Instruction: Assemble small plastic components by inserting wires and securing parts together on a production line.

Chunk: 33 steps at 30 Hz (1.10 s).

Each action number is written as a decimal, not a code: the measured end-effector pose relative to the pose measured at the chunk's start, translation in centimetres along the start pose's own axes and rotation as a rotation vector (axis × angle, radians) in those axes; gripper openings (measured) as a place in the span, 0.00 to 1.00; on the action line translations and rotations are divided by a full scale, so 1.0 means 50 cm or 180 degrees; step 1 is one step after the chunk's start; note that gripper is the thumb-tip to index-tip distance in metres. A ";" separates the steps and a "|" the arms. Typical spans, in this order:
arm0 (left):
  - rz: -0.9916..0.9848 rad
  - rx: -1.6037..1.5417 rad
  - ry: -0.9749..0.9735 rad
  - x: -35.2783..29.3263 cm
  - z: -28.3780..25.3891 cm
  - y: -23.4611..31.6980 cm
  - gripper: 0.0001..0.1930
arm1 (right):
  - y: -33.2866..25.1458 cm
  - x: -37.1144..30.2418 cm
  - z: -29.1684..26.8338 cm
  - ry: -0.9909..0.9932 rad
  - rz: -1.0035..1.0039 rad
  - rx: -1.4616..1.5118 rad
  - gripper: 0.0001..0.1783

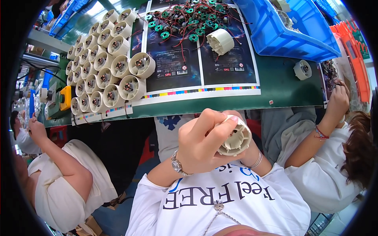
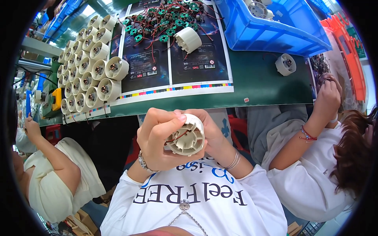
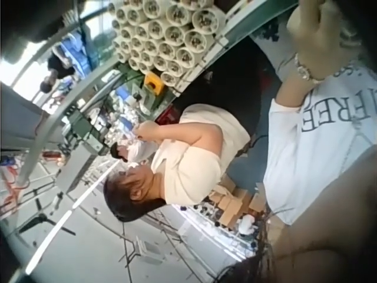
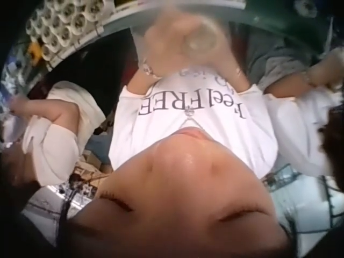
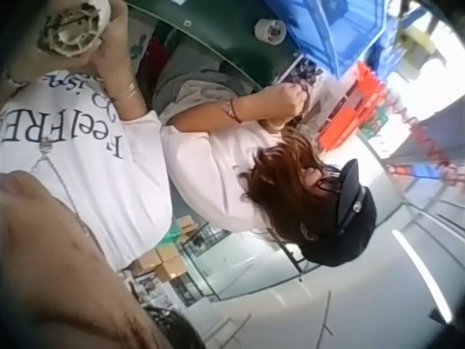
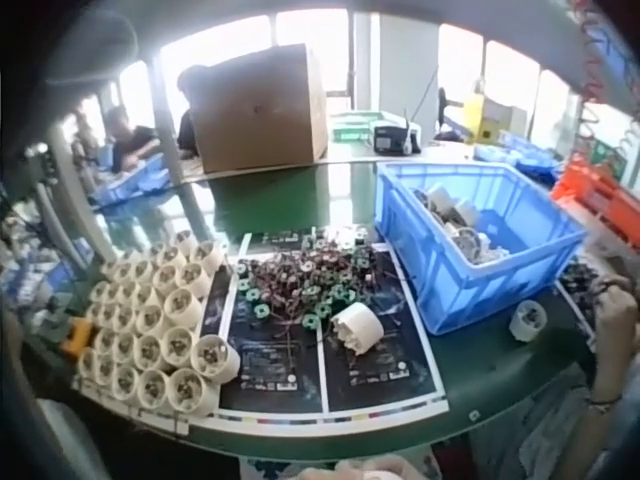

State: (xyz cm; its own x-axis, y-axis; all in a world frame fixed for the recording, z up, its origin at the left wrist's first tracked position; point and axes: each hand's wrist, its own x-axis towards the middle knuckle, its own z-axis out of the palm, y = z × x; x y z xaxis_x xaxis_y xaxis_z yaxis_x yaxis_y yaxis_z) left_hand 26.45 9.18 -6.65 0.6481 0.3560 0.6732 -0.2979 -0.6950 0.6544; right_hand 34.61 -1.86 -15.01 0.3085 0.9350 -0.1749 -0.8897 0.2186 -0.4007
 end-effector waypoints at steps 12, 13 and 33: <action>-0.0257 -0.0463 0.0677 -0.030 -0.014 -0.020 0.37 | -0.133 0.001 0.069 0.0064 -0.3202 -0.5338 0.16; -0.0284 -0.0291 0.0434 -0.028 -0.004 -0.023 0.35 | -0.137 0.010 0.067 0.0134 -0.3311 -0.5492 0.16; -0.0420 0.2304 0.0713 -0.099 -0.186 -0.099 0.17 | -0.310 -0.002 -0.033 0.3070 -0.3674 -0.7398 0.24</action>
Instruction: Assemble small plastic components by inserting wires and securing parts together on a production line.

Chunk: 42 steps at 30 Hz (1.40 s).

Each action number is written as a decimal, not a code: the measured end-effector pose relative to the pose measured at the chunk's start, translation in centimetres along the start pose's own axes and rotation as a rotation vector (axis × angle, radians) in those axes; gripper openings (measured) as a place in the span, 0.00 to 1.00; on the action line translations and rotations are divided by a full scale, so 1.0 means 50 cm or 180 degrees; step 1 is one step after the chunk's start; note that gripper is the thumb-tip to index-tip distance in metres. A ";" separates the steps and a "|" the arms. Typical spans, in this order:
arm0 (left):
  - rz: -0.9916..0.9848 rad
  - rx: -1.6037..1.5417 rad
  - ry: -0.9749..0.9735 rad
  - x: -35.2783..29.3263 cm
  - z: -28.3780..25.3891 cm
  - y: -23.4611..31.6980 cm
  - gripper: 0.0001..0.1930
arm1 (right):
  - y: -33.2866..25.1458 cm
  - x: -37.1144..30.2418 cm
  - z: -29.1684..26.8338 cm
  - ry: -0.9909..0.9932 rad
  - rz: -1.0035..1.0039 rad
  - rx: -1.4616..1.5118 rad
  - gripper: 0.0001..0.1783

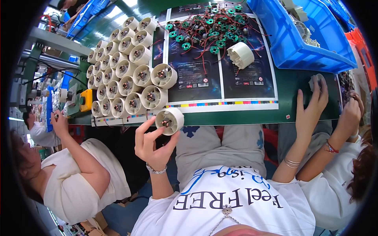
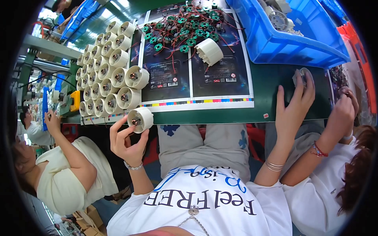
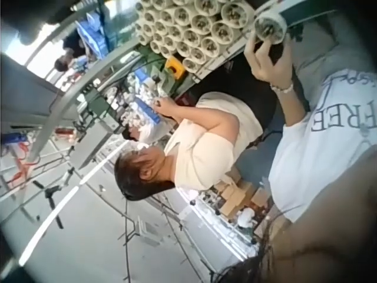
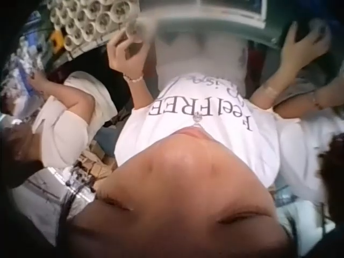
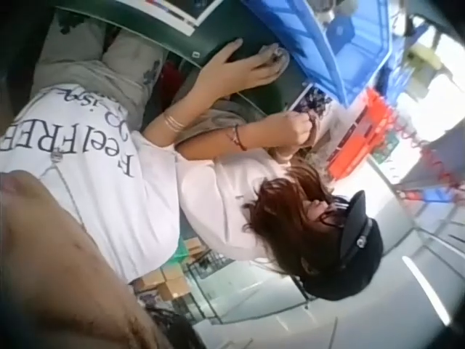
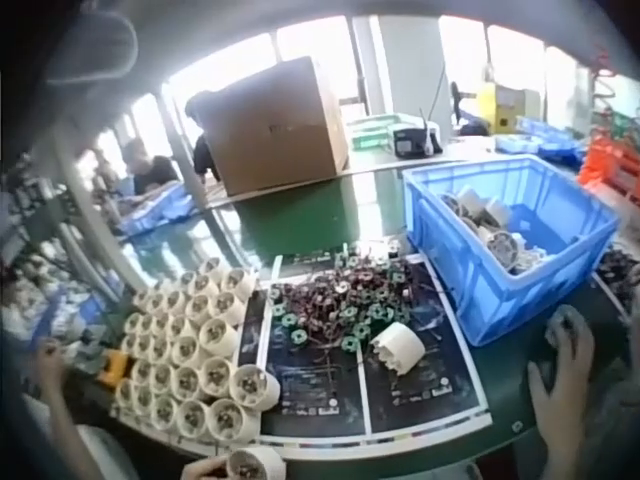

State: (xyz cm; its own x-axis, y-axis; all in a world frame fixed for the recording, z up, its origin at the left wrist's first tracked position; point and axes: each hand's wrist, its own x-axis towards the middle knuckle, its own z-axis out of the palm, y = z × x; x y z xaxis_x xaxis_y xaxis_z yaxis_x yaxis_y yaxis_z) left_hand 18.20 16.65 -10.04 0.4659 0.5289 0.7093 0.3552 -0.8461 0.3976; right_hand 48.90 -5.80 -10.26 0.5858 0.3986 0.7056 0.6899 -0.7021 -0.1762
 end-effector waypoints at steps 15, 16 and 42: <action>-0.0148 0.1158 0.0625 0.003 -0.075 -0.101 0.19 | -0.089 -0.061 -0.046 0.0119 0.0424 0.1130 0.12; -0.0249 0.1207 0.0616 0.004 -0.078 -0.103 0.19 | -0.098 -0.061 -0.050 0.0120 0.0384 0.1227 0.11; -0.1931 -0.0296 0.1725 0.011 -0.113 -0.254 0.15 | -0.159 -0.068 -0.011 -0.0166 0.0427 0.1968 0.17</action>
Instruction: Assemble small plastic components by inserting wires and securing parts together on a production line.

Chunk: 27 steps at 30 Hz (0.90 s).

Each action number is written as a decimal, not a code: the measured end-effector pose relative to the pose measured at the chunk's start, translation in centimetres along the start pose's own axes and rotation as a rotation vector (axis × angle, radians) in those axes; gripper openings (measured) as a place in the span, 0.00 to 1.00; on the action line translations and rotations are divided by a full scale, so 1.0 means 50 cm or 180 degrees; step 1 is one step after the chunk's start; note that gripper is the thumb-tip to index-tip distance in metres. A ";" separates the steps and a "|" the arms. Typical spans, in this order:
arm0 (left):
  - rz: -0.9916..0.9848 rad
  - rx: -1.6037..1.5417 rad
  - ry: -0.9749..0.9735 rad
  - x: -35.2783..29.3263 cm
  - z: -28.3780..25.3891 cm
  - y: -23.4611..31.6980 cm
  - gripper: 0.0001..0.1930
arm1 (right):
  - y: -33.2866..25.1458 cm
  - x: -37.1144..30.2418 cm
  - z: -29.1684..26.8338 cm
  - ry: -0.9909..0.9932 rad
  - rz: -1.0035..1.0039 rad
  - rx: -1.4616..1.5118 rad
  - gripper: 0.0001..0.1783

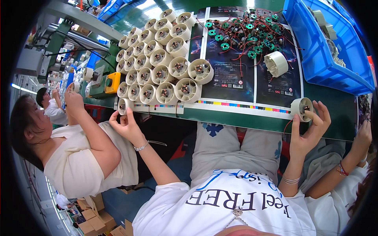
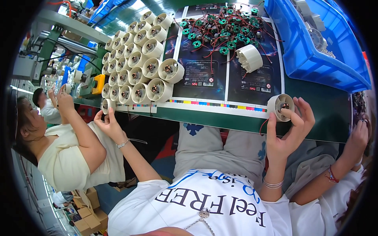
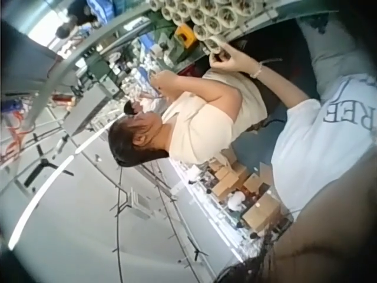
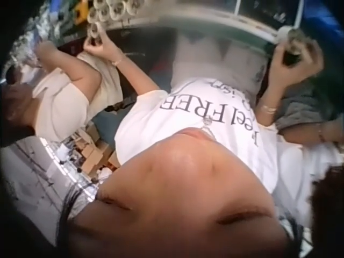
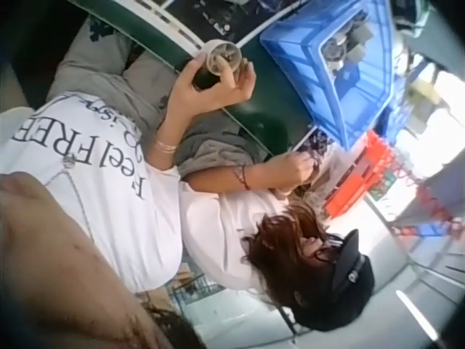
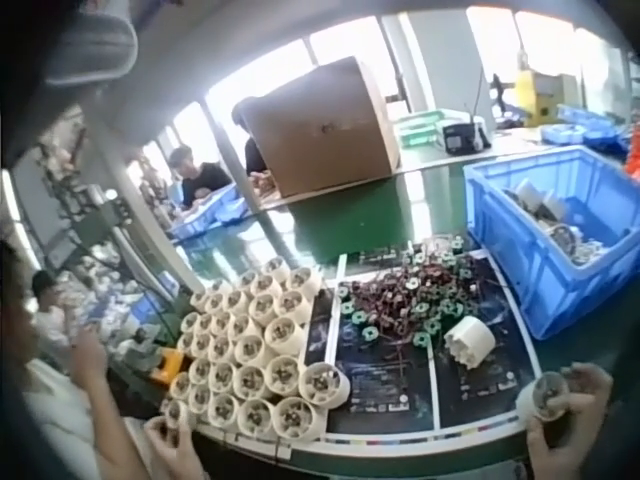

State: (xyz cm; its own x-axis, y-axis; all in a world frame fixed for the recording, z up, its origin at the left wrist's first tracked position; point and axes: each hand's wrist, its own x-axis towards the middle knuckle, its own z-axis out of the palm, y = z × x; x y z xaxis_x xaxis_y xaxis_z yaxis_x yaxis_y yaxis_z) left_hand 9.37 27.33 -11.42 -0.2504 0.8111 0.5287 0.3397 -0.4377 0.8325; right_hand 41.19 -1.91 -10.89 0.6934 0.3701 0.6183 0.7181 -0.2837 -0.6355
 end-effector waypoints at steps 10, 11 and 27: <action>-0.0153 0.0059 -0.0445 0.011 0.001 -0.010 0.17 | -0.010 -0.003 -0.003 -0.0079 -0.0060 -0.0052 0.18; -0.0154 0.0046 -0.0449 0.006 0.003 -0.012 0.17 | -0.011 -0.003 -0.003 -0.0071 -0.0064 -0.0061 0.18; 0.0370 0.1509 -0.0807 -0.073 0.073 0.002 0.39 | -0.025 -0.002 -0.003 -0.0299 -0.0285 -0.0275 0.18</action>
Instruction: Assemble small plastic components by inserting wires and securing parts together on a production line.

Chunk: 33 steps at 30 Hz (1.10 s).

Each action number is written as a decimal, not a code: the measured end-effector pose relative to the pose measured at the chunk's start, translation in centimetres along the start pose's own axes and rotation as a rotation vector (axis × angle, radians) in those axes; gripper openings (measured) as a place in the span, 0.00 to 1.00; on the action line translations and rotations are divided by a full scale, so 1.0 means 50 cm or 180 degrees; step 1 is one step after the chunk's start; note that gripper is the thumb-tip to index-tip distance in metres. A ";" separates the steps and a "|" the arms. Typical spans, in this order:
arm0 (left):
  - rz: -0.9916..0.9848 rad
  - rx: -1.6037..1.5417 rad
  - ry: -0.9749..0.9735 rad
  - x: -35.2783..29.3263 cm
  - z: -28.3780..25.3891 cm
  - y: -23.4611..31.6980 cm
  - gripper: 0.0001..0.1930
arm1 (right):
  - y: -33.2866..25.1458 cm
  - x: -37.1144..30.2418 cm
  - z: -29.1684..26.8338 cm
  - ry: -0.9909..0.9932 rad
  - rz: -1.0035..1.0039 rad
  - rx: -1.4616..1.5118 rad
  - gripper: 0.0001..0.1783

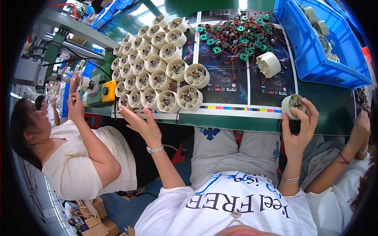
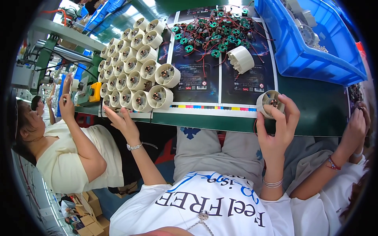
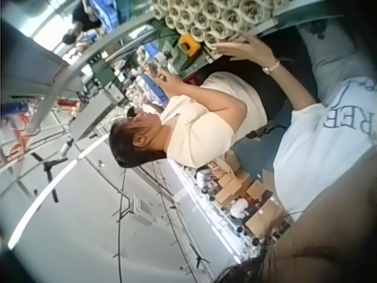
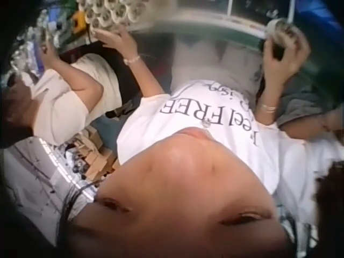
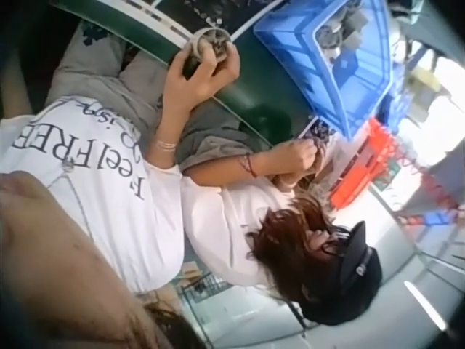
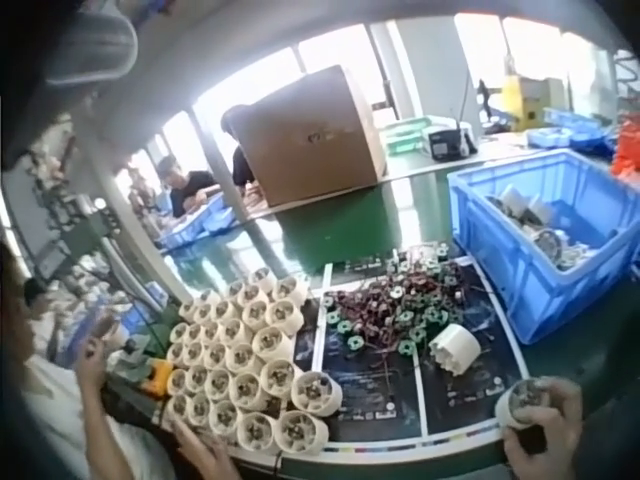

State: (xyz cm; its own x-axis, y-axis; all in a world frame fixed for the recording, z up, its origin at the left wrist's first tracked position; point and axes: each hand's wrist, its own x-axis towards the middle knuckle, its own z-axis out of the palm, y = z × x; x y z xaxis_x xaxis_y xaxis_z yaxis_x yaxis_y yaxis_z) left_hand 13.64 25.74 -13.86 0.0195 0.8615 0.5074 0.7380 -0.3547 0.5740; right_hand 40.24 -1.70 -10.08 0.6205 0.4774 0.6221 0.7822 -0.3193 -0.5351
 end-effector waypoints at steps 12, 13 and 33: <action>0.1911 -0.0281 0.0267 -0.087 -0.023 0.140 0.27 | -0.012 0.009 0.002 -0.0283 -0.0259 -0.0187 0.19; 0.2134 -0.0392 -0.0115 -0.095 -0.021 0.154 0.23 | -0.011 0.010 0.003 -0.0324 -0.0297 -0.0178 0.20; 0.2277 0.0277 -0.0535 -0.058 0.023 0.297 0.15 | -0.011 0.008 0.008 -0.0165 -0.0332 -0.0024 0.21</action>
State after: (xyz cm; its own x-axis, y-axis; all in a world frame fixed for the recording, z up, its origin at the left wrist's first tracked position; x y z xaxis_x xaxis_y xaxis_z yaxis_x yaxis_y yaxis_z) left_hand 25.35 18.39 -7.55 0.6137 0.4771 0.6291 0.5570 -0.8263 0.0833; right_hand 40.04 -1.00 -9.78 0.5321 0.5499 0.6438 0.8428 -0.2716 -0.4646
